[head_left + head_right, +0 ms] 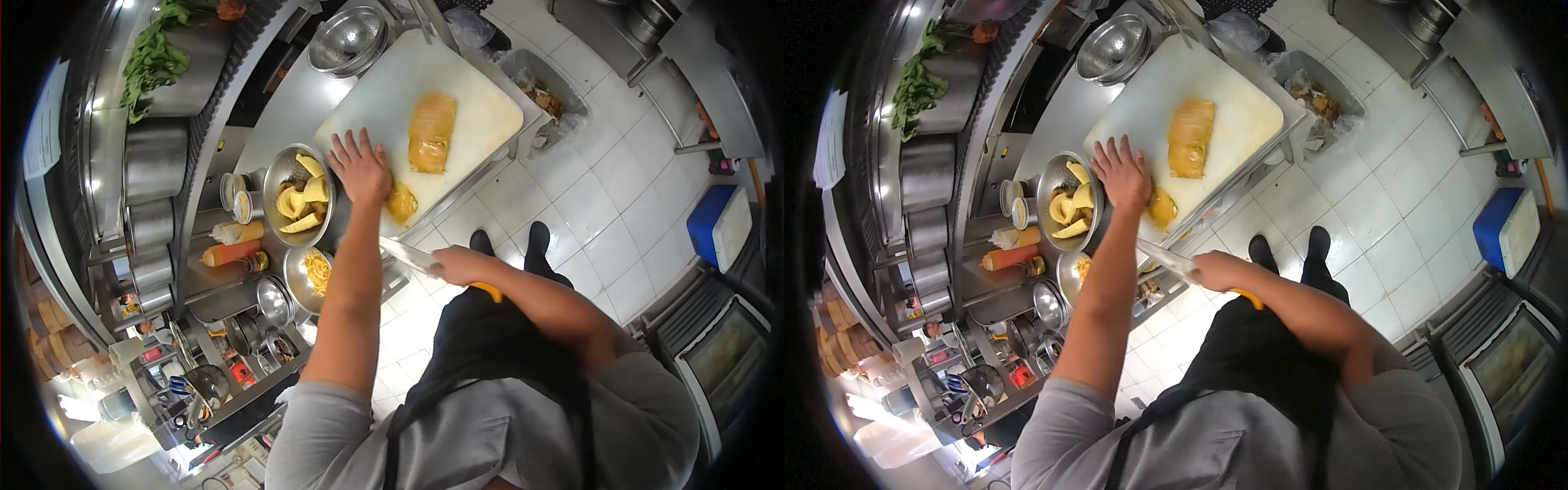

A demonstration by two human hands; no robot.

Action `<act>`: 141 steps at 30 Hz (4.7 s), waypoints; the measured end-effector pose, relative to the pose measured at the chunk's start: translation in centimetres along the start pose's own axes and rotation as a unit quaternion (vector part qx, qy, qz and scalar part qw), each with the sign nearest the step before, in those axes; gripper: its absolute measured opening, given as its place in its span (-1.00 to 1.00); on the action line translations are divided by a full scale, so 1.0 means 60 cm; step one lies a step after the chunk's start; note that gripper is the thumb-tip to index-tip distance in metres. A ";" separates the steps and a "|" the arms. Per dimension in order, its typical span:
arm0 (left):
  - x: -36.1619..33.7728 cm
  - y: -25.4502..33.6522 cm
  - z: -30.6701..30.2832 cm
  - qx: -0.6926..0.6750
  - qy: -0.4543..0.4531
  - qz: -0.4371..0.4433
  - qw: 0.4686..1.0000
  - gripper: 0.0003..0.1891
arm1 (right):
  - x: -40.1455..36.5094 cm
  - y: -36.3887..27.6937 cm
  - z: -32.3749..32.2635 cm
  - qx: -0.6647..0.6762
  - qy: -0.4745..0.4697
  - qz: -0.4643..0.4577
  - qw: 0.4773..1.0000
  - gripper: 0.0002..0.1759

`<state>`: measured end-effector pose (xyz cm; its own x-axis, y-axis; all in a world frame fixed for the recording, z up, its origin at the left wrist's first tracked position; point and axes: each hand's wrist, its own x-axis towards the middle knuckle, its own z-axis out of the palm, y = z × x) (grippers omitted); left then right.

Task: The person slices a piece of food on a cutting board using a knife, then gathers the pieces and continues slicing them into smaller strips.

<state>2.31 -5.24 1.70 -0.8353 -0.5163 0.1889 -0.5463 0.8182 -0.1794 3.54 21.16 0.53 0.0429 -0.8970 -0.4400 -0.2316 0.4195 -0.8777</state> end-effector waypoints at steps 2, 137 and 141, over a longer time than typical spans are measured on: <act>0.017 -0.036 -0.009 -0.012 0.019 0.040 0.999 -0.46 | -0.066 0.029 -0.014 -0.027 0.019 0.015 0.999 -0.58; -0.076 0.052 0.001 -0.143 -0.062 -0.169 0.973 -0.27 | -0.003 -0.014 -0.080 0.166 0.101 0.069 0.979 -0.57; -0.068 0.053 -0.005 -0.133 -0.071 -0.173 0.973 -0.27 | -0.022 -0.017 -0.074 0.172 0.102 0.052 0.978 -0.57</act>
<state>4.03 -0.47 0.64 -0.6153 -0.7864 0.0544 -0.7764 0.6165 0.1311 -0.58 21.31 2.86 -0.1656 -0.8410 -0.5151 0.1181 0.5016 -0.8570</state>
